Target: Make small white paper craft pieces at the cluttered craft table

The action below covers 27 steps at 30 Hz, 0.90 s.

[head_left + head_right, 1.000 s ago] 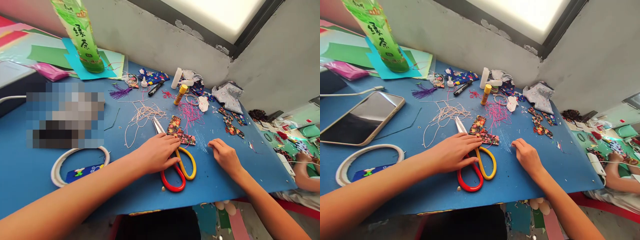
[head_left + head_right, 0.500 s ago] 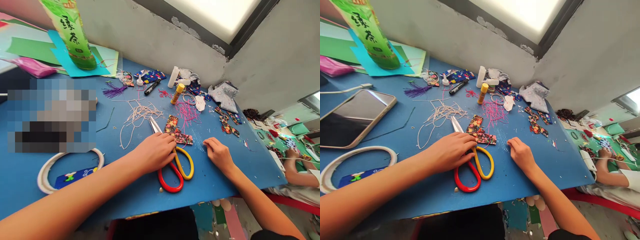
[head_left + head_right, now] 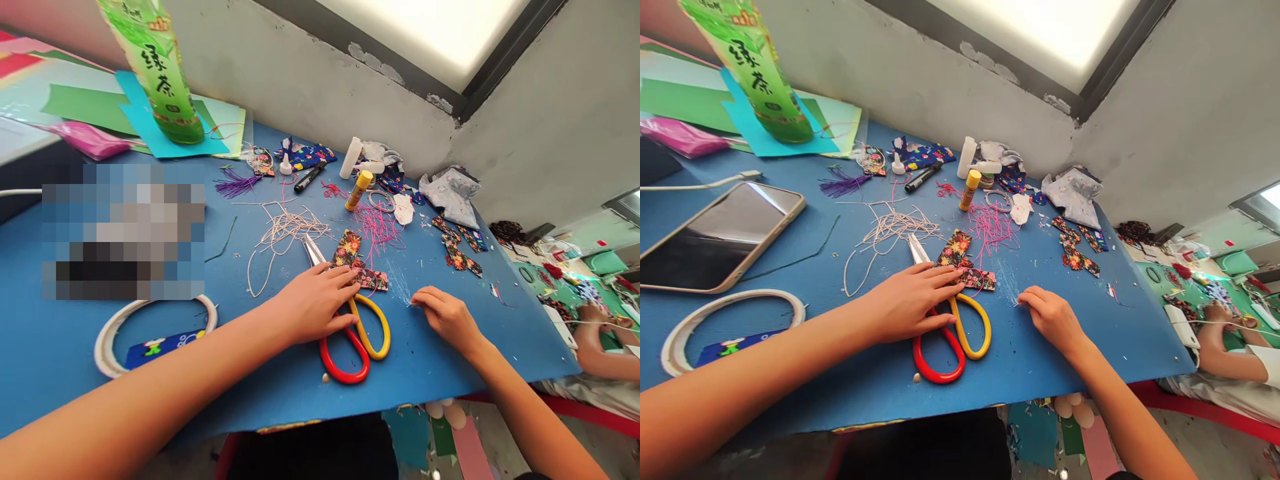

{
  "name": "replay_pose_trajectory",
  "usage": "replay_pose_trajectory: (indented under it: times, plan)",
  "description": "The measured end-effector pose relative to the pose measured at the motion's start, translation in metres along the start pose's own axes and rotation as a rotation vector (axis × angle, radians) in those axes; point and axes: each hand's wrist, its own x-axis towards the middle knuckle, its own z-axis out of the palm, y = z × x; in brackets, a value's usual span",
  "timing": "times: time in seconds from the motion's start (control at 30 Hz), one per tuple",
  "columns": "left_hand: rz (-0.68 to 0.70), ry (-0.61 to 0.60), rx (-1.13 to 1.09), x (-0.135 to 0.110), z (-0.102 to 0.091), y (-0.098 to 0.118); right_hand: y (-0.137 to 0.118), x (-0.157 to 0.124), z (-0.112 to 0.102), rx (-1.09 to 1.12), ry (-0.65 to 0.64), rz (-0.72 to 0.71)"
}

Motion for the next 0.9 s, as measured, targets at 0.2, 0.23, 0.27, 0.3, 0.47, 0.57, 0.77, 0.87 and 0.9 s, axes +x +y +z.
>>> replay_pose_trajectory:
  times: [0.2,0.23,0.27,0.3,0.47,0.57,0.77,0.87,0.9]
  plan:
    - [-0.032,0.023,0.025,-0.001,-0.003,0.002,0.015,0.011,0.001,0.051,-0.061,-0.13]
    - [-0.033,0.032,0.028,-0.001,-0.004,0.001,0.015,0.013,0.002,0.058,-0.066,-0.139]
    - [-0.031,0.04,0.032,-0.001,-0.005,0.001,0.015,0.015,0.004,0.065,-0.069,-0.146]
    - [-0.028,0.048,0.036,-0.001,-0.005,0.001,0.015,0.017,0.006,0.07,-0.073,-0.152]
    - [-0.025,0.079,0.056,-0.002,-0.009,-0.003,0.016,0.028,0.014,0.057,-0.085,-0.162]
    - [-0.016,0.091,0.056,-0.002,-0.01,-0.005,0.018,0.035,0.016,0.024,-0.082,-0.158]
    - [-0.014,0.085,0.057,-0.002,-0.011,-0.006,0.026,0.052,0.025,-0.061,-0.086,-0.125]
    - [-0.018,0.074,0.055,-0.001,-0.011,-0.007,0.032,0.064,0.03,-0.098,-0.061,-0.08]
    - [-0.02,0.073,0.052,-0.001,-0.011,-0.007,0.033,0.068,0.03,-0.106,-0.051,-0.064]
